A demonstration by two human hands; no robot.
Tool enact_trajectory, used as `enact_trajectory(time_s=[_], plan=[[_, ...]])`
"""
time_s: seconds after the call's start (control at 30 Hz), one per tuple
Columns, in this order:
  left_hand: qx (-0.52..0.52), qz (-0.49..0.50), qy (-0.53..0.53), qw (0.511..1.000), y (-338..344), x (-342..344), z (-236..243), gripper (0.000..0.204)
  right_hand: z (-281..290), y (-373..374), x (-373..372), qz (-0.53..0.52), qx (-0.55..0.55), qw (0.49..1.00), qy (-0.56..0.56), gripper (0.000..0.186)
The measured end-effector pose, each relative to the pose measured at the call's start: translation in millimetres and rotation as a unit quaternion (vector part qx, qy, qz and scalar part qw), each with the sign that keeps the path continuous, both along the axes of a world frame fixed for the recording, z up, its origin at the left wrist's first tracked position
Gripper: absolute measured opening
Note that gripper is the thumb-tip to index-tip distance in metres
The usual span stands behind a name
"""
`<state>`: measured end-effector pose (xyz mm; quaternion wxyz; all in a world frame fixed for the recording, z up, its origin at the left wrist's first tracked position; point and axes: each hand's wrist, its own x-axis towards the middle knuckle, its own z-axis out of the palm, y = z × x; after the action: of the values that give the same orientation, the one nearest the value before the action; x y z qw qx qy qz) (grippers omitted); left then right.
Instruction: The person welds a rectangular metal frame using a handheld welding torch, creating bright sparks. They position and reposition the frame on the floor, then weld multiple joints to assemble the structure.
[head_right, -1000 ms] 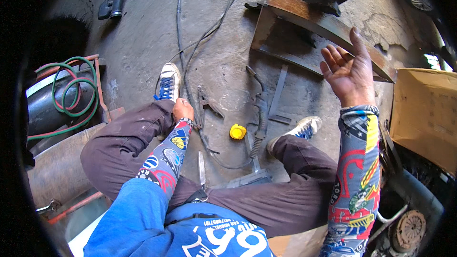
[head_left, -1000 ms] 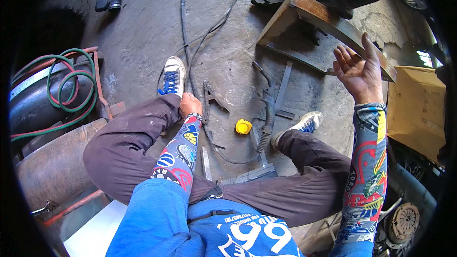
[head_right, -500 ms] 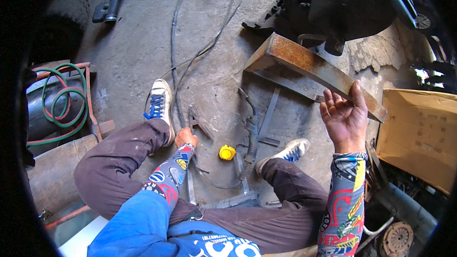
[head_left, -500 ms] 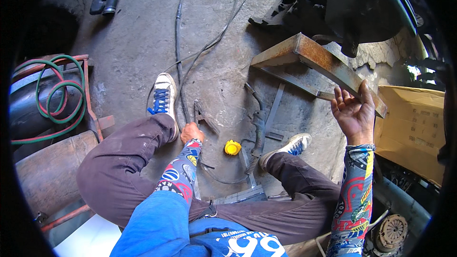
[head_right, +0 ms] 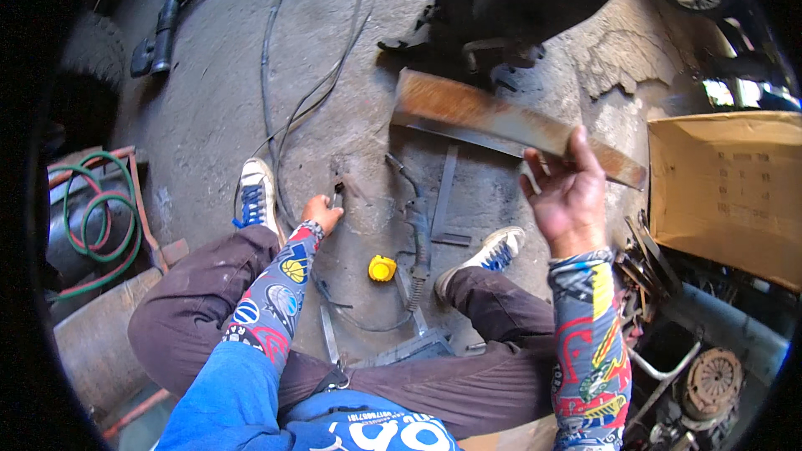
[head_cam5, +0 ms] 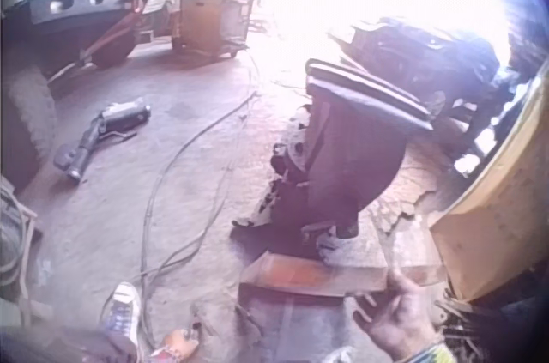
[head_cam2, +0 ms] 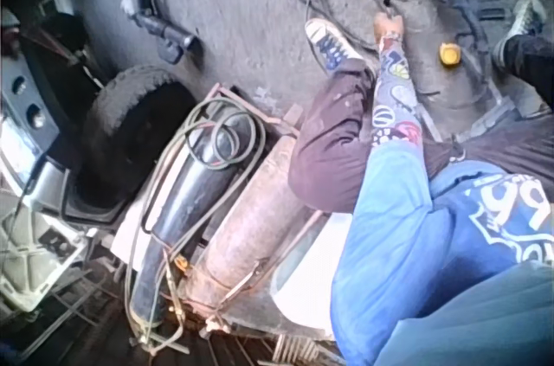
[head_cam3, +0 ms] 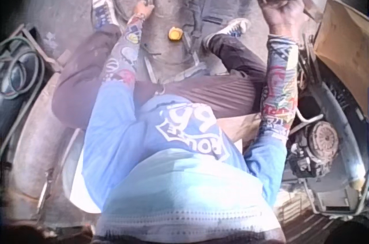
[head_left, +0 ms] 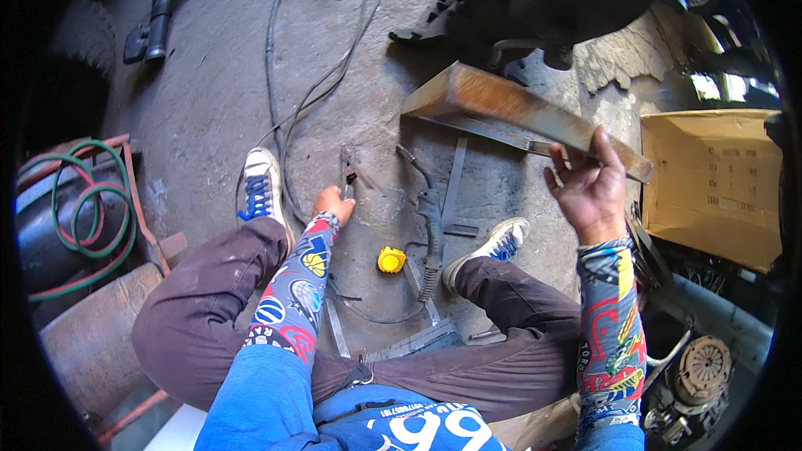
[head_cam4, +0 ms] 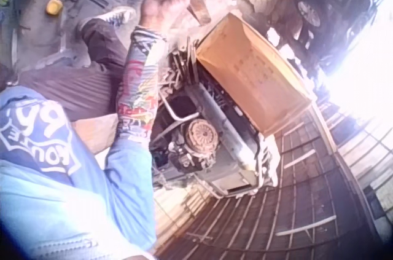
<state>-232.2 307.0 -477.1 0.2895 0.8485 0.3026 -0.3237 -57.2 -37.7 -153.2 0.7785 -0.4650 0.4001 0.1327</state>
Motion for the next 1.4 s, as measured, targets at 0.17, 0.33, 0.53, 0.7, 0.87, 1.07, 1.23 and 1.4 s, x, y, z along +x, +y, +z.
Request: enact_trajectory(time_s=[0.17, 0.33, 0.53, 0.7, 0.87, 1.07, 1.23, 1.4], plan=[[-0.251, 0.158, -0.011, 0.955, 15, -18, -25, 0.035, -1, 4, -67, -0.038, -0.003, 0.999, 0.035, 0.048], [-0.319, 0.291, -0.010, 0.902, 20, -19, -5, 0.053, -9, 8, -125, -0.068, -0.001, 0.983, 0.169, 0.028], [-0.249, 0.145, 0.049, 0.956, 28, 18, 33, 0.103, -13, -2, -144, -0.022, 0.057, 0.985, 0.158, 0.021], [-0.308, 0.180, 0.105, 0.928, 37, 55, 69, 0.108, -17, -7, -143, -0.024, 0.087, 0.984, 0.157, 0.017], [-0.234, 0.189, 0.211, 0.930, 33, 86, 117, 0.105, -21, -7, -147, -0.024, 0.088, 0.983, 0.160, 0.016], [-0.253, 0.159, 0.212, 0.930, 10, 101, 129, 0.115, -23, -8, -153, -0.025, 0.080, 0.985, 0.152, 0.017], [-0.220, 0.093, 0.240, 0.941, 8, 93, 117, 0.114, -21, -5, -153, -0.034, 0.080, 0.984, 0.153, 0.016], [-0.187, 0.088, 0.283, 0.937, 12, 94, 104, 0.122, -23, -8, -154, -0.035, 0.088, 0.984, 0.152, 0.014]])
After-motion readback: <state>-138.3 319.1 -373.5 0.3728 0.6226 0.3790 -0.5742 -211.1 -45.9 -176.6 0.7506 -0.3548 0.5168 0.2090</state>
